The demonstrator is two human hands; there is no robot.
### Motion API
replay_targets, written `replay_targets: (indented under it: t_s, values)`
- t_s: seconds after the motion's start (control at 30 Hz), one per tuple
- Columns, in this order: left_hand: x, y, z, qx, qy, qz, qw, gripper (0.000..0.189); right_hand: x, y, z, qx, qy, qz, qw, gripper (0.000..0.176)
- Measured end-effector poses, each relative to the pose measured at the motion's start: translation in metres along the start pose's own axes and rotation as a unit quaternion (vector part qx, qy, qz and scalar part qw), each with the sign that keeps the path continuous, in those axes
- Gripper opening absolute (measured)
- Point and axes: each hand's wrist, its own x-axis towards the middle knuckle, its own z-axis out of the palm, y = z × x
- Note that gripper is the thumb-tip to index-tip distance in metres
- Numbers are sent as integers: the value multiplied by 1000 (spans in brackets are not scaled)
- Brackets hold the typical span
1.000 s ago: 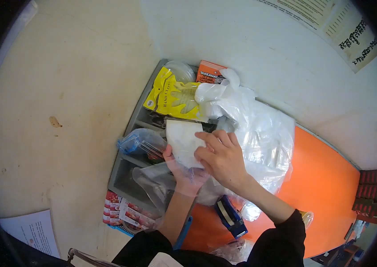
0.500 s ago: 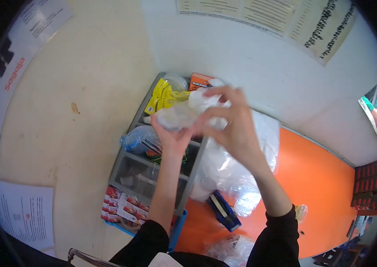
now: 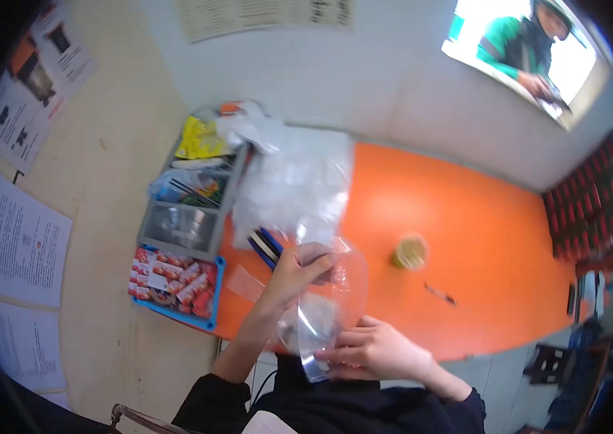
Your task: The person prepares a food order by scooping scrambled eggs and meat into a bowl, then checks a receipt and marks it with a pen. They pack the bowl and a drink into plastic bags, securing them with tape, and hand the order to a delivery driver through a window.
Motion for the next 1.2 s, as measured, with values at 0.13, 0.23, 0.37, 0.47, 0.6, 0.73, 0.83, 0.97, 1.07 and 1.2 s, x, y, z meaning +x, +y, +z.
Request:
replay_targets:
  t_s: [0.13, 0.23, 0.37, 0.47, 0.6, 0.73, 0.83, 0.97, 1.07, 1.2]
  values:
    - [-47, -13, 98, 221, -61, 76, 970, 13, -76, -31, -31, 65, 392, 220, 891, 49]
    - [-66, -18, 140, 372, -143, 123, 909, 18, -138, 2, -46, 150, 247, 312, 905, 31]
    - [-61, -35, 164, 376, -286, 137, 871, 33, -184, 5, -57, 276, 50, 303, 911, 17]
    - [-36, -67, 172, 522, -104, 368, 762, 41, -200, 20, -32, 319, 136, 348, 871, 21]
    - [-75, -93, 196, 419, 44, 179, 889, 45, -215, 29, 25, 391, 298, 421, 762, 25]
    - [-99, -114, 201, 199, -34, 21, 979, 22, -216, 29, 55, 622, 289, 348, 639, 16]
    - [-111, -96, 197, 287, -14, 107, 952, 18, -209, 13, 37, 626, 287, 299, 661, 9]
    - [-125, -92, 169, 81, 86, -1, 993, 18, -211, -20, 16, 202, 271, 364, 868, 11]
    - [-133, -97, 162, -49, -32, -64, 996, 7, -203, -15, 13, 143, 302, 185, 924, 19]
    - [-147, -95, 151, -152, -120, -176, 965, 12, -184, -21, -20, 27, 116, 53, 992, 29]
